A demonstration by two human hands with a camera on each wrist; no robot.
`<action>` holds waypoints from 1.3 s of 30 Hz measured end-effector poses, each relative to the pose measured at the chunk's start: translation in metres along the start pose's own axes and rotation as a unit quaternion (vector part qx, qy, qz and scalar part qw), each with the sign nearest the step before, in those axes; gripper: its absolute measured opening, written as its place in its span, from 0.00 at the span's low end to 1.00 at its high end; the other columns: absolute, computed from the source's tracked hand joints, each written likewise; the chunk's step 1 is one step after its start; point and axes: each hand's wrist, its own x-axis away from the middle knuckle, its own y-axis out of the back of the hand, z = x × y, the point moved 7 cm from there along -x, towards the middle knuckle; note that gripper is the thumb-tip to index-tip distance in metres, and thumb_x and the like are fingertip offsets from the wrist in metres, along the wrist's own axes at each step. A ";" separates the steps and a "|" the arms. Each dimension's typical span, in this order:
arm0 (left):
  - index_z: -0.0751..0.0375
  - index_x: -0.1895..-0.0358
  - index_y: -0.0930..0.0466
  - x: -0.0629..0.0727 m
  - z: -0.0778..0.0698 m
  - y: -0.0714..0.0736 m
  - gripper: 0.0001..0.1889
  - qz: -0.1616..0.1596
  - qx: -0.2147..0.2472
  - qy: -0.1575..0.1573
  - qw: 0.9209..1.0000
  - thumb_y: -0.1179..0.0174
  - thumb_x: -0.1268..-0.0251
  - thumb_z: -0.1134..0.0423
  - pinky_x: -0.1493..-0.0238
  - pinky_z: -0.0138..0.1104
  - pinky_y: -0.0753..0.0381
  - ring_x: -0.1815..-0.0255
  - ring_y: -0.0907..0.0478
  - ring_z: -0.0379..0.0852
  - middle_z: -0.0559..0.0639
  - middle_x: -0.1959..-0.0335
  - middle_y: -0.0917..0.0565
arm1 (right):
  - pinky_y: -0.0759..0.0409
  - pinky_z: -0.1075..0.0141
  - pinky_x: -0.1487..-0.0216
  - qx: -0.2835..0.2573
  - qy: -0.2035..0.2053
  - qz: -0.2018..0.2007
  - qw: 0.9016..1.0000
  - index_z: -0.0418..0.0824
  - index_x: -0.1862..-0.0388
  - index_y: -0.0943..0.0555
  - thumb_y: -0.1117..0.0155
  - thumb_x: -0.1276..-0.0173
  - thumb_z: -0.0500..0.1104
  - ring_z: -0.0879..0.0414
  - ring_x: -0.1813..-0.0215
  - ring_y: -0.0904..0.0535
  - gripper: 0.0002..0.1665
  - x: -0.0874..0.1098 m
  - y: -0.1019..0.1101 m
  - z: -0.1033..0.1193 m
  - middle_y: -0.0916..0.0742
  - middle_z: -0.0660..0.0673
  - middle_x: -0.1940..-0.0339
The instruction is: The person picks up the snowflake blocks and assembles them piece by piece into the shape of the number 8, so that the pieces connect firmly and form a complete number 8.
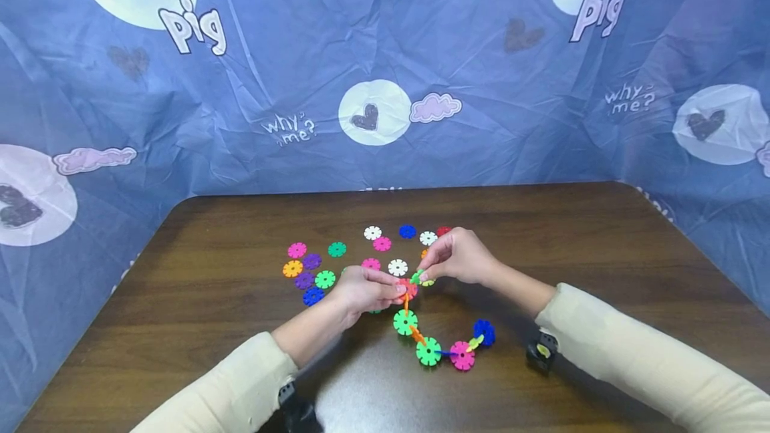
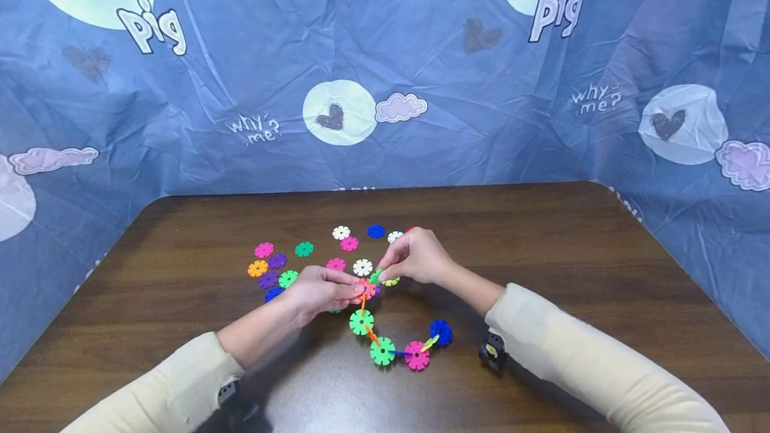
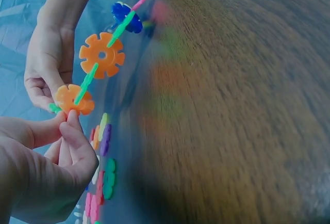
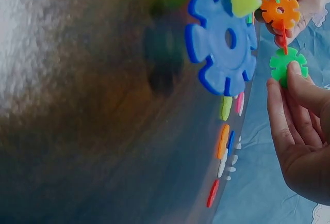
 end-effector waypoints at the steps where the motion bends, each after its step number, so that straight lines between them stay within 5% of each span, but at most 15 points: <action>1: 0.75 0.56 0.17 0.000 0.000 0.000 0.11 -0.001 -0.001 0.000 1.000 0.36 0.42 0.74 0.71 0.24 0.19 0.79 0.19 0.34 0.48 0.78 0.13 | 0.17 0.74 0.68 0.001 0.003 0.000 1.000 0.36 0.76 0.12 0.22 0.52 0.36 0.66 0.73 0.18 0.06 0.000 0.000 0.000 0.10 0.41 0.75; 13: 0.73 0.57 0.16 0.003 -0.002 -0.003 0.10 -0.016 -0.010 0.003 1.000 0.35 0.43 0.74 0.73 0.24 0.20 0.80 0.19 0.34 0.53 0.75 0.12 | 0.16 0.73 0.68 -0.007 0.011 0.013 1.000 0.36 0.78 0.13 0.22 0.52 0.34 0.65 0.72 0.16 0.05 -0.001 0.001 0.005 0.10 0.40 0.73; 21: 0.73 0.59 0.16 0.005 -0.001 -0.003 0.09 -0.033 -0.021 0.013 0.999 0.35 0.43 0.73 0.77 0.22 0.24 0.82 0.21 0.34 0.54 0.75 0.12 | 0.16 0.74 0.68 0.021 0.051 0.011 0.998 0.37 0.79 0.13 0.22 0.52 0.33 0.67 0.74 0.17 0.05 0.001 -0.003 0.019 0.10 0.42 0.77; 31: 0.74 0.58 0.16 0.003 -0.007 -0.002 0.10 -0.050 0.006 0.008 0.999 0.35 0.43 0.73 0.80 0.21 0.28 0.83 0.22 0.33 0.48 0.80 0.14 | 0.14 0.69 0.71 -0.018 0.022 0.002 1.000 0.33 0.77 0.13 0.24 0.51 0.32 0.67 0.76 0.17 0.05 -0.001 0.003 0.016 0.11 0.38 0.76; 39: 0.74 0.57 0.16 0.003 -0.002 -0.006 0.10 -0.013 0.002 0.008 1.000 0.36 0.43 0.73 0.73 0.24 0.18 0.80 0.19 0.34 0.50 0.77 0.13 | 0.15 0.73 0.69 0.000 0.032 0.015 0.999 0.35 0.78 0.14 0.23 0.52 0.33 0.68 0.74 0.17 0.05 0.001 0.002 0.014 0.10 0.41 0.75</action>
